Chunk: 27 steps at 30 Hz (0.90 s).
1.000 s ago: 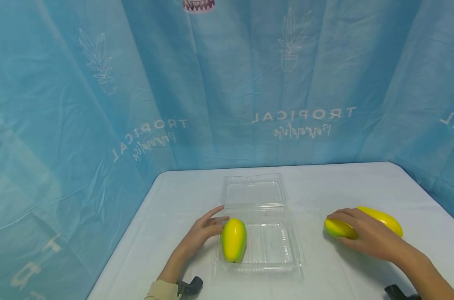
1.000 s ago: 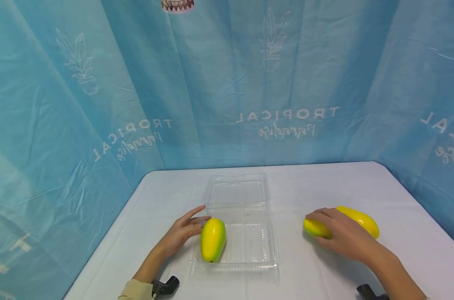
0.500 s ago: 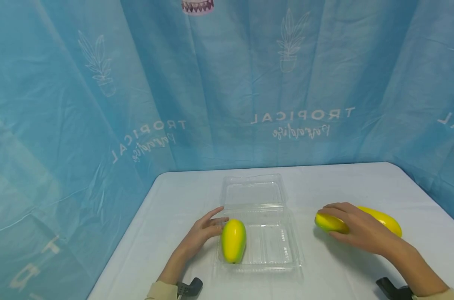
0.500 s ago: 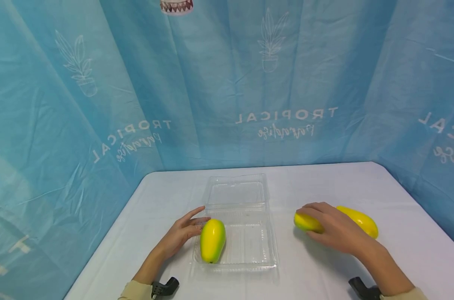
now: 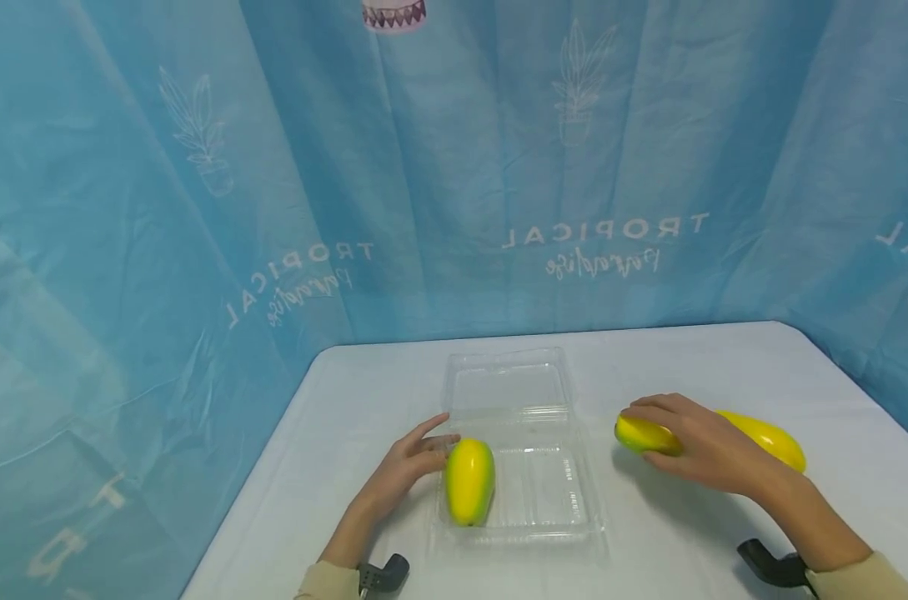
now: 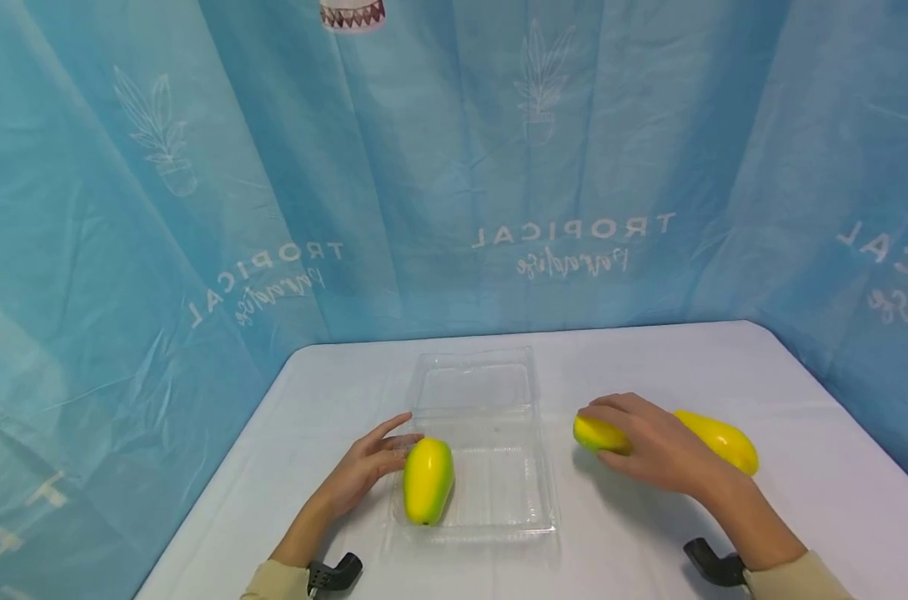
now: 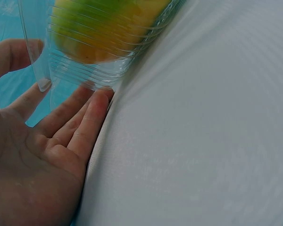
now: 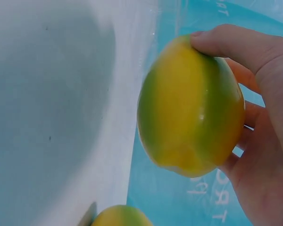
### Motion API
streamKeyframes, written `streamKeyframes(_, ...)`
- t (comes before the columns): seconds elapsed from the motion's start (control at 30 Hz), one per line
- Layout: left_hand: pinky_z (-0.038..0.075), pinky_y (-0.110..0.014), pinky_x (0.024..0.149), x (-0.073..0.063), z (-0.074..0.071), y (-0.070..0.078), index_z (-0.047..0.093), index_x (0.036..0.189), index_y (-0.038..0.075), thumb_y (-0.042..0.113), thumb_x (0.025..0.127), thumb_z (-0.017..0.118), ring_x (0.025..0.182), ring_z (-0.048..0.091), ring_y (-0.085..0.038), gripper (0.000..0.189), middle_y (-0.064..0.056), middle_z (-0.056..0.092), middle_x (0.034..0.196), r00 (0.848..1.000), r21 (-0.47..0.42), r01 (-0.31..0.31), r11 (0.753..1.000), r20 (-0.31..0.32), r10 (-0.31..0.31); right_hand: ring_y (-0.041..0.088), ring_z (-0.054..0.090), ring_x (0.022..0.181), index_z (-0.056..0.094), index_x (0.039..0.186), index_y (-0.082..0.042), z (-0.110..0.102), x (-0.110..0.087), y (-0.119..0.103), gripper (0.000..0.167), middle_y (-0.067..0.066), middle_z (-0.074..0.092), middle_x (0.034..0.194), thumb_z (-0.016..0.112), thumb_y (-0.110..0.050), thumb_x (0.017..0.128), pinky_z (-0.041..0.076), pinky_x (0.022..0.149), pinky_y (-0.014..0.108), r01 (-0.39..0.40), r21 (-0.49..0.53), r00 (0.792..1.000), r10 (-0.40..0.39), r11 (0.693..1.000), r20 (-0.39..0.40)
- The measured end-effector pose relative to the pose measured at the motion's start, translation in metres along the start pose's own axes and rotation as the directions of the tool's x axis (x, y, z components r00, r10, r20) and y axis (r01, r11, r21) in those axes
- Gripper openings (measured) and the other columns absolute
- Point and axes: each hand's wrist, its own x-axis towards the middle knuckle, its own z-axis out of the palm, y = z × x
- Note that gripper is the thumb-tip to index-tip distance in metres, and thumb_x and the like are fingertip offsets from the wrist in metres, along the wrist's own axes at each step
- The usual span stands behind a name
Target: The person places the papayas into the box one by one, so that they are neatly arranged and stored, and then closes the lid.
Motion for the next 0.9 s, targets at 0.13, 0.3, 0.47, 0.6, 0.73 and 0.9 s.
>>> streamKeyframes(0.13, 0.028, -0.060, 0.104, 0.000, 0.000, -0.003, 0.034, 0.150, 0.029, 0.036, 0.091, 0.062, 0.122, 0.053, -0.022, 0.065, 0.003, 0.055, 0.135, 1.000, 0.001, 0.004, 1.000, -0.003, -0.004, 0.013, 0.050, 0.114, 0.060, 0.130, -0.030, 0.002, 0.003, -0.003, 0.052, -0.009, 0.052, 0.129, 0.077, -0.031, 0.081, 0.050, 0.088, 0.040, 0.008, 0.013, 1.000, -0.008, 1.000, 0.003)
streamKeyframes(0.3, 0.029, -0.060, 0.104, 0.000, 0.000, -0.004, 0.036, 0.149, 0.031, 0.034, 0.092, 0.062, 0.121, 0.054, -0.022, 0.063, 0.003, 0.055, 0.135, 1.000, 0.003, -0.008, 1.000, -0.005, 0.008, 0.012, 0.051, 0.114, 0.060, 0.129, -0.029, 0.003, 0.005, -0.005, 0.051, -0.011, 0.053, 0.128, 0.077, -0.031, 0.081, 0.050, 0.088, 0.039, 0.037, 0.014, 0.999, -0.037, 0.999, -0.014)
streamKeyframes(0.47, 0.029, -0.059, 0.104, 0.001, 0.000, -0.002, 0.035, 0.149, 0.032, 0.032, 0.093, 0.061, 0.120, 0.054, -0.022, 0.061, 0.002, 0.055, 0.135, 1.000, 0.004, -0.011, 1.000, 0.000, 0.011, 0.013, 0.051, 0.114, 0.060, 0.129, -0.029, 0.003, 0.007, -0.006, 0.052, -0.010, 0.054, 0.127, 0.078, -0.030, 0.080, 0.050, 0.087, 0.040, 0.049, 0.004, 0.998, -0.049, 0.999, -0.028)
streamKeyframes(0.6, 0.029, -0.060, 0.104, 0.001, 0.000, 0.000, 0.036, 0.148, 0.034, 0.032, 0.093, 0.060, 0.120, 0.054, -0.022, 0.060, 0.003, 0.055, 0.135, 1.000, 0.005, -0.011, 1.000, -0.001, 0.011, 0.012, 0.051, 0.113, 0.061, 0.129, -0.028, 0.002, 0.011, -0.008, 0.052, -0.010, 0.054, 0.128, 0.078, -0.031, 0.079, 0.050, 0.087, 0.039, 0.066, 0.002, 0.996, -0.066, 0.998, -0.058)
streamKeyframes(0.73, 0.028, -0.061, 0.104, 0.003, 0.000, 0.000, 0.035, 0.149, 0.033, 0.035, 0.092, 0.061, 0.120, 0.054, -0.021, 0.062, 0.004, 0.055, 0.135, 1.000, 0.015, -0.006, 1.000, -0.005, 0.006, 0.011, 0.051, 0.113, 0.061, 0.128, -0.029, 0.003, 0.014, -0.010, 0.051, -0.011, 0.053, 0.127, 0.078, -0.032, 0.080, 0.049, 0.088, 0.039, 0.058, 0.016, 0.996, -0.057, 0.998, -0.064)
streamKeyframes(0.9, 0.029, -0.060, 0.104, 0.003, -0.001, -0.002, 0.035, 0.149, 0.030, 0.034, 0.092, 0.061, 0.119, 0.055, -0.022, 0.063, 0.003, 0.055, 0.135, 1.000, 0.005, -0.012, 1.000, -0.003, 0.012, 0.011, 0.050, 0.113, 0.061, 0.129, -0.029, 0.005, 0.018, -0.014, 0.051, -0.011, 0.053, 0.128, 0.077, -0.032, 0.080, 0.049, 0.087, 0.039, 0.076, 0.020, 0.994, -0.075, 0.997, -0.074)
